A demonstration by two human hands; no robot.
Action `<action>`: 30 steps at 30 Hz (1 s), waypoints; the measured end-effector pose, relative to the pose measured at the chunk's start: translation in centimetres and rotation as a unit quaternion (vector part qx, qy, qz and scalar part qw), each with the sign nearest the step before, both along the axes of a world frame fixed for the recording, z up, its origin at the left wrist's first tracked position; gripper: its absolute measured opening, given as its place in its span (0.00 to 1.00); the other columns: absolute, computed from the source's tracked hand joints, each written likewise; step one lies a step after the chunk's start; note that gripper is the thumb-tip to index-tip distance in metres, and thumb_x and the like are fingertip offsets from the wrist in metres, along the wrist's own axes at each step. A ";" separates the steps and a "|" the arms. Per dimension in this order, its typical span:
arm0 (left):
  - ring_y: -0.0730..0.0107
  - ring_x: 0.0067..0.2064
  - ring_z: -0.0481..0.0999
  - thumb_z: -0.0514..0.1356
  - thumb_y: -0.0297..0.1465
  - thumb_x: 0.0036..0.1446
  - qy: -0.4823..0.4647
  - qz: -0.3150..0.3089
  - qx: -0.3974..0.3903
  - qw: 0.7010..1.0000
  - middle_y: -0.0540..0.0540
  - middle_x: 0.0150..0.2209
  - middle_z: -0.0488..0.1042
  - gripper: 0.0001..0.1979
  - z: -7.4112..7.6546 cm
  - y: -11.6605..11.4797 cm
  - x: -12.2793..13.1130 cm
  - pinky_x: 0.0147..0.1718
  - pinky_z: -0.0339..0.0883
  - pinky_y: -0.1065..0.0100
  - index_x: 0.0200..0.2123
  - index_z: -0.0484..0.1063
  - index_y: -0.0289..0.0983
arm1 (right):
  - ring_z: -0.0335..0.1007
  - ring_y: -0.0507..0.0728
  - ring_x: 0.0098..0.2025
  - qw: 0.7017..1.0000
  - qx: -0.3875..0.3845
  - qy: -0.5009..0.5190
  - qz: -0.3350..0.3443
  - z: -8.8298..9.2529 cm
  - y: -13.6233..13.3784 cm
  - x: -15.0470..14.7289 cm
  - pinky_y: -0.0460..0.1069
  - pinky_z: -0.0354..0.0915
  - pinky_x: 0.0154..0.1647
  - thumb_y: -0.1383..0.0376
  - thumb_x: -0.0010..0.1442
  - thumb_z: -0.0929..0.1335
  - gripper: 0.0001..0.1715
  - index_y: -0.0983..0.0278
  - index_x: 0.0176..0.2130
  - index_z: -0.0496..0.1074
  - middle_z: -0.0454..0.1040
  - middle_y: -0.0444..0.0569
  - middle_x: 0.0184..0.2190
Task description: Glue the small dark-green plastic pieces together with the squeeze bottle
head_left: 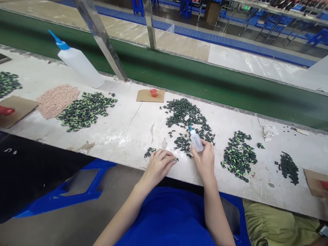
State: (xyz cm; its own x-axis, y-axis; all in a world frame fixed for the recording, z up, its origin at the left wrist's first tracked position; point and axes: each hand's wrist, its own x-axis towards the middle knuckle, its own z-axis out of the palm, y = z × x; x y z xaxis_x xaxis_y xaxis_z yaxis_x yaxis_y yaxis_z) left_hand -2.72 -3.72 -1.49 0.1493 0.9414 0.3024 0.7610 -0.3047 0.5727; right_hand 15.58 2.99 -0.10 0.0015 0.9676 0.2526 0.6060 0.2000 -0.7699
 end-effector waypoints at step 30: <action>0.60 0.44 0.71 0.64 0.30 0.55 -0.099 0.005 -0.056 0.994 0.47 0.33 0.77 0.01 -0.5 1.0 0.4 0.44 0.62 0.56 0.32 0.76 0.41 | 0.65 0.53 0.20 0.969 -0.121 0.208 -0.060 0.2 -3.8 0.2 0.47 0.61 0.20 0.56 0.49 0.70 0.16 0.65 0.21 0.73 0.71 0.45 0.16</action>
State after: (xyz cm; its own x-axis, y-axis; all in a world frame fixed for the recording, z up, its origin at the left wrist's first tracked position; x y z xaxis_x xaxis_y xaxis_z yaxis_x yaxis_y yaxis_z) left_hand -2.34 -2.75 -1.97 0.0887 0.9716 0.2192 0.6326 -0.2249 0.7411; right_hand 15.77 -0.79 0.12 0.1707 0.9849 -0.0284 0.2404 -0.0696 -0.9682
